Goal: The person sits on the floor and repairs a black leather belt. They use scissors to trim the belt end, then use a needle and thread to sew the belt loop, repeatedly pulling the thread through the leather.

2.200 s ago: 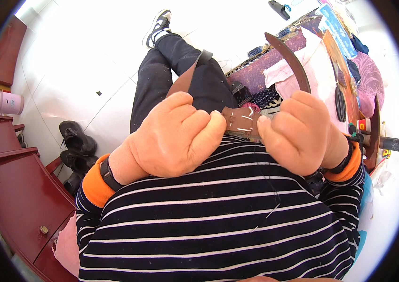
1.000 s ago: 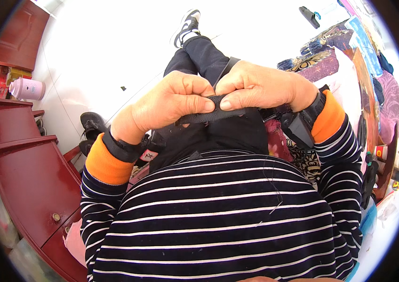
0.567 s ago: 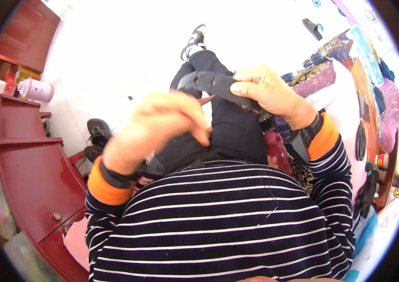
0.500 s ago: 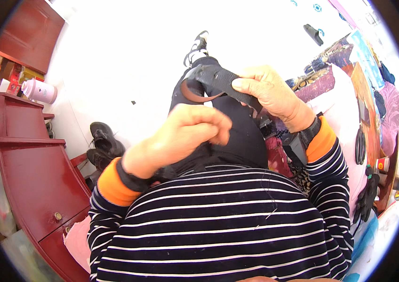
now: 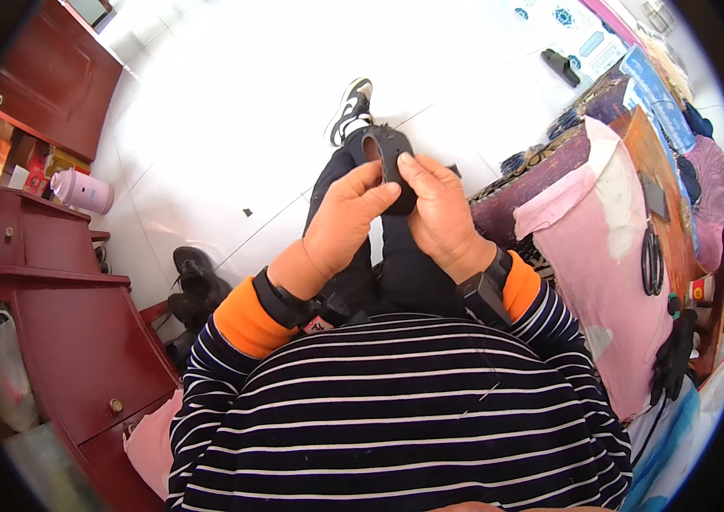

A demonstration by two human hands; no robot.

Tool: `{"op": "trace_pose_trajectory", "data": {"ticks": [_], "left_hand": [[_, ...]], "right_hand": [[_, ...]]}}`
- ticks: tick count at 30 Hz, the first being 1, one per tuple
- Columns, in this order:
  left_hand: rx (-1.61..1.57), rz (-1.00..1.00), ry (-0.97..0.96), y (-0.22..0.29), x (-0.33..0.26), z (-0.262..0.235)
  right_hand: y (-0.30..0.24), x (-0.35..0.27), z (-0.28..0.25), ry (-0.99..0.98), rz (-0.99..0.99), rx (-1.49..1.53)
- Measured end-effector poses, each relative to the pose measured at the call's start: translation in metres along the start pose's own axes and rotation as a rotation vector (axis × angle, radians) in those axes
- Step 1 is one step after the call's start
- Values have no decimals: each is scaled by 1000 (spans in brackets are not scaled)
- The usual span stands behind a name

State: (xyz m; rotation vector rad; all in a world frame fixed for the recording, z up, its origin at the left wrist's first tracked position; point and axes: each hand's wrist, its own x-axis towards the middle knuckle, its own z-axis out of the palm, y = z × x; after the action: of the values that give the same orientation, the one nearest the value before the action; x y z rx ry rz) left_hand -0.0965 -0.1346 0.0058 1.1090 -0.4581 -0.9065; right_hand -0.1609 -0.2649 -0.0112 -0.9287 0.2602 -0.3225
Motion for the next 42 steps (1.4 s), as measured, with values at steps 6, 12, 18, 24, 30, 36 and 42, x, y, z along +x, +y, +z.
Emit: {"op": "trace_pose_trajectory", "data": {"ticks": [6, 12, 18, 24, 30, 36, 42], "left_hand": [[205, 7, 129, -26, -22, -22], [-10, -12, 261, -37, -33, -28], [-76, 21, 237, -40, -37, -31], [-16, -209, 218, -34, -40, -36], [49, -190, 199, -41, -40, -36], [87, -161, 215, -44, -41, -38], [93, -158, 211, -46, -40, -38]], "right_hand": [[24, -26, 0, -47, 204, 68], [36, -35, -3, -120, 373, 97], [24, -29, -14, -306, 414, -410], [15, -13, -36, -41, 399, -372], [17, -1, -29, -143, 286, -266], [21, 6, -20, -205, 275, -401], [20, 5, -25, -149, 241, -502]]}}
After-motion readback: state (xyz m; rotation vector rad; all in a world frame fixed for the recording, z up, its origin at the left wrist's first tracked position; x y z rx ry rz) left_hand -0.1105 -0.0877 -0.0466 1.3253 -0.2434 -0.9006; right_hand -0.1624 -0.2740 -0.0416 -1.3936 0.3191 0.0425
